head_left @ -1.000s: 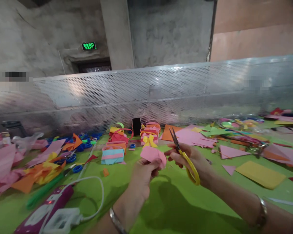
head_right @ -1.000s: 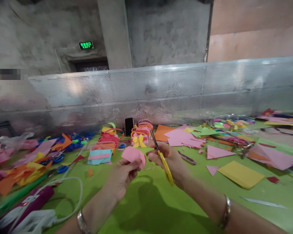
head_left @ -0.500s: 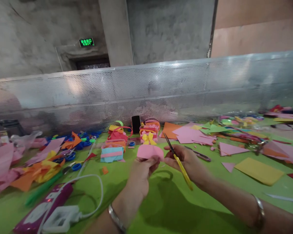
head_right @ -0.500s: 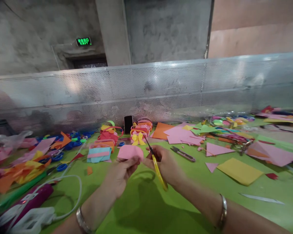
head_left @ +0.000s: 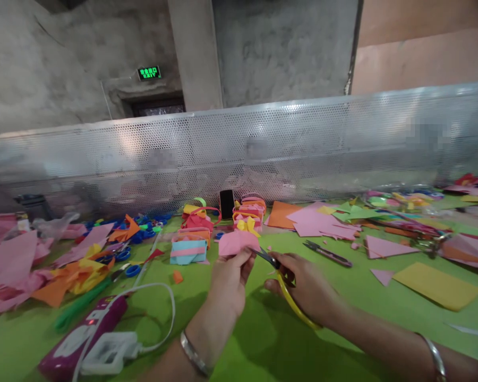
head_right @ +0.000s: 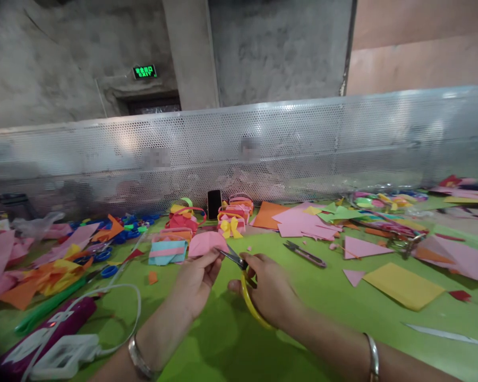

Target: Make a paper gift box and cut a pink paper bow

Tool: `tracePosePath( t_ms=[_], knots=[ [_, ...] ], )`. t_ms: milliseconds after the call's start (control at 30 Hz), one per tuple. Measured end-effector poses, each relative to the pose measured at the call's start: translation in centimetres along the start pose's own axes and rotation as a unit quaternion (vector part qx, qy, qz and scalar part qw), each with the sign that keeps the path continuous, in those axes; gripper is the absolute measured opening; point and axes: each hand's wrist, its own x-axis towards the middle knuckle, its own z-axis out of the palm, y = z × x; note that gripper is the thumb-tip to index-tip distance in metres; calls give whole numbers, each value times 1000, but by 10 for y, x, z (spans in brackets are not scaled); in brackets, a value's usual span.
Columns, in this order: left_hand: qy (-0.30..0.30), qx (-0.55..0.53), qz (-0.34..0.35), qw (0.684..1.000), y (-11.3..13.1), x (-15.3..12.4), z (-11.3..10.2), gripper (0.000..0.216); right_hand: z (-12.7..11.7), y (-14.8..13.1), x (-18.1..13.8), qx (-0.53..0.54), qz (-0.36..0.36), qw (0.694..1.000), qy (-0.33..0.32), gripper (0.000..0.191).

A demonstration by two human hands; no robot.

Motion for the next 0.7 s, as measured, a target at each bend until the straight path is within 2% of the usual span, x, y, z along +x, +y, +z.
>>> tracePosePath(
  t_ms=[433,700],
  knots=[
    [-13,17,1,1000,-3,3,-3,17,1,6,1,-20,-8,1000,13,24],
    [-6,21,-10,1000,-2,1,-2,19,0,6,1,-26,-9,1000,3,23]
  ],
)
